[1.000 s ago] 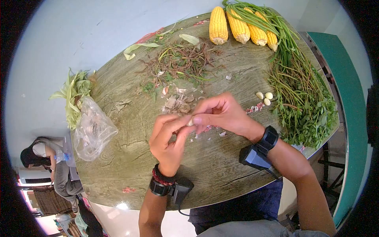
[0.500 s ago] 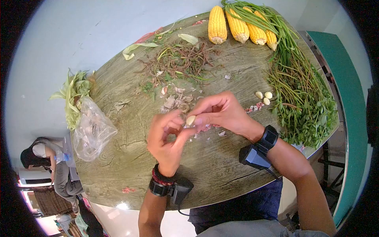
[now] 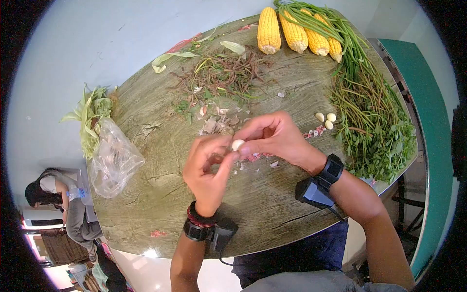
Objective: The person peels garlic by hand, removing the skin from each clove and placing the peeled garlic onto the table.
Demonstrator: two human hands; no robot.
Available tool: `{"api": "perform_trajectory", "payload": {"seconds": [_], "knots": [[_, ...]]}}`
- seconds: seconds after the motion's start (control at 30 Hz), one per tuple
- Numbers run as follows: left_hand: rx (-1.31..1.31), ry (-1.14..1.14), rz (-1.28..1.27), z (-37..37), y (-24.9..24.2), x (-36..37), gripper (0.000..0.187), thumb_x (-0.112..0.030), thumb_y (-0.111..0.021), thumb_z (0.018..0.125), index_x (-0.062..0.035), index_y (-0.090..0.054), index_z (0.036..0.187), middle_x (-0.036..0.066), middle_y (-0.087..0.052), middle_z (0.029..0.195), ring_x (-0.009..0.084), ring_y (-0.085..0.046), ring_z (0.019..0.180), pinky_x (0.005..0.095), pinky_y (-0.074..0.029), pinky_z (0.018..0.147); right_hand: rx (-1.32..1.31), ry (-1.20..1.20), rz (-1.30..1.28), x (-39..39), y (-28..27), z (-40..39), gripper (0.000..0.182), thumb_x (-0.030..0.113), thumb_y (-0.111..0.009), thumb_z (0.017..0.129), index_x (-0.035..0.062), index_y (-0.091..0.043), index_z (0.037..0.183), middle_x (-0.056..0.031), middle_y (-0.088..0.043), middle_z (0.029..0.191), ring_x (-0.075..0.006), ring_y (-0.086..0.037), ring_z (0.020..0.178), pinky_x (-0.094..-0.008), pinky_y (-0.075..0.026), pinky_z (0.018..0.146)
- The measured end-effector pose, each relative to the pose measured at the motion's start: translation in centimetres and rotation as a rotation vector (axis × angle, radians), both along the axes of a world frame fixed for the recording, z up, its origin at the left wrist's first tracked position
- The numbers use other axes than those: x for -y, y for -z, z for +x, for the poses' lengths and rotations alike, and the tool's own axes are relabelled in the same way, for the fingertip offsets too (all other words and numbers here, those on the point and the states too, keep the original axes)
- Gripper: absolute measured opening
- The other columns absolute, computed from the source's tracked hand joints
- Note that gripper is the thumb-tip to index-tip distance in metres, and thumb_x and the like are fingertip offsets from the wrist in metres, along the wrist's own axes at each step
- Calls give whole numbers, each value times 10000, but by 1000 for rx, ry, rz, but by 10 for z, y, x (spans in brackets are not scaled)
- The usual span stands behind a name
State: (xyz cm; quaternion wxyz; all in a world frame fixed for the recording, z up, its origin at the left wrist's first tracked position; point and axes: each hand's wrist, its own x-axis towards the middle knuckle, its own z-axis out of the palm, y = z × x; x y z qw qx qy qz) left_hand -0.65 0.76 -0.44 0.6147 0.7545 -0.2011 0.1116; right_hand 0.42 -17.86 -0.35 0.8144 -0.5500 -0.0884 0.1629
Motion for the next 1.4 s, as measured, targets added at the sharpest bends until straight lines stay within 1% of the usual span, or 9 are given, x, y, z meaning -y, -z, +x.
{"api": "perform_trajectory", "payload": {"seconds": [0.13, 0.23, 0.4, 0.53, 0.73, 0.83, 1.13, 1.23, 1.4], "knots": [[-117, 129, -187, 0, 0, 0, 169, 38, -603, 872, 30, -605, 1041, 95, -571, 998, 102, -577, 721, 215, -480, 575, 31, 50, 13, -2, 3, 0, 169, 81, -758, 800, 23, -707, 950, -48, -697, 783, -46, -591, 633, -184, -446, 512], [-217, 154, -203, 0, 1, -1, 137, 44, -633, 854, 12, -612, 985, 74, -573, 1003, 104, -582, 827, 224, -485, 664, 146, 53, 7, -3, 10, 2, 178, 71, -781, 770, 22, -711, 926, -42, -694, 760, -45, -581, 609, -185, -446, 506], [-179, 152, -192, 3, 6, 0, 48, -12, -607, 897, 17, -600, 935, 83, -565, 965, 95, -556, 717, 219, -467, 583, 176, 84, -63, -5, 12, 1, 156, 68, -794, 753, 23, -718, 881, -40, -692, 738, -44, -577, 595, -186, -446, 506], [-252, 171, -213, 3, 6, -4, 60, -27, -620, 899, 16, -604, 937, 71, -561, 957, 93, -564, 703, 215, -469, 603, 98, 81, -182, -3, 2, -2, 159, -23, -780, 729, -9, -727, 878, -71, -695, 822, -75, -622, 694, -204, -489, 572], [-297, 203, -263, 5, 5, -5, 102, -92, -555, 954, 4, -581, 929, 55, -578, 896, 84, -556, 674, 208, -457, 584, 112, 78, -165, -4, 1, -3, 147, -20, -774, 738, -12, -728, 877, -80, -703, 833, -68, -616, 674, -199, -481, 555], [-308, 203, -266, 5, 4, -4, 118, -102, -533, 967, 5, -583, 973, 47, -582, 873, 80, -554, 674, 208, -454, 581, 126, 88, -74, -5, 7, -1, 161, 73, -785, 766, 6, -722, 899, -52, -702, 752, -43, -576, 593, -188, -445, 503], [-131, 171, -159, 5, 7, -2, 91, -26, -580, 910, 18, -605, 985, 78, -571, 927, 87, -542, 661, 207, -439, 539, 160, 101, -14, -4, 12, 1, 129, 36, -773, 770, 8, -714, 881, -49, -687, 740, -50, -574, 585, -197, -451, 498], [-178, 166, -181, 6, 10, -6, 144, 40, -658, 841, 19, -644, 983, 61, -564, 982, 79, -553, 750, 201, -445, 580, 185, 120, -51, -5, 13, 1, 118, 29, -771, 770, 4, -712, 869, -52, -686, 739, -52, -578, 589, -197, -452, 497], [-239, 197, -270, 5, 7, -7, 117, 36, -674, 835, 12, -672, 949, 62, -579, 953, 72, -540, 712, 197, -433, 557, 72, 115, -90, -4, -2, -2, 159, -4, -743, 784, -13, -703, 938, -68, -700, 823, -70, -626, 690, -202, -507, 567]]}}
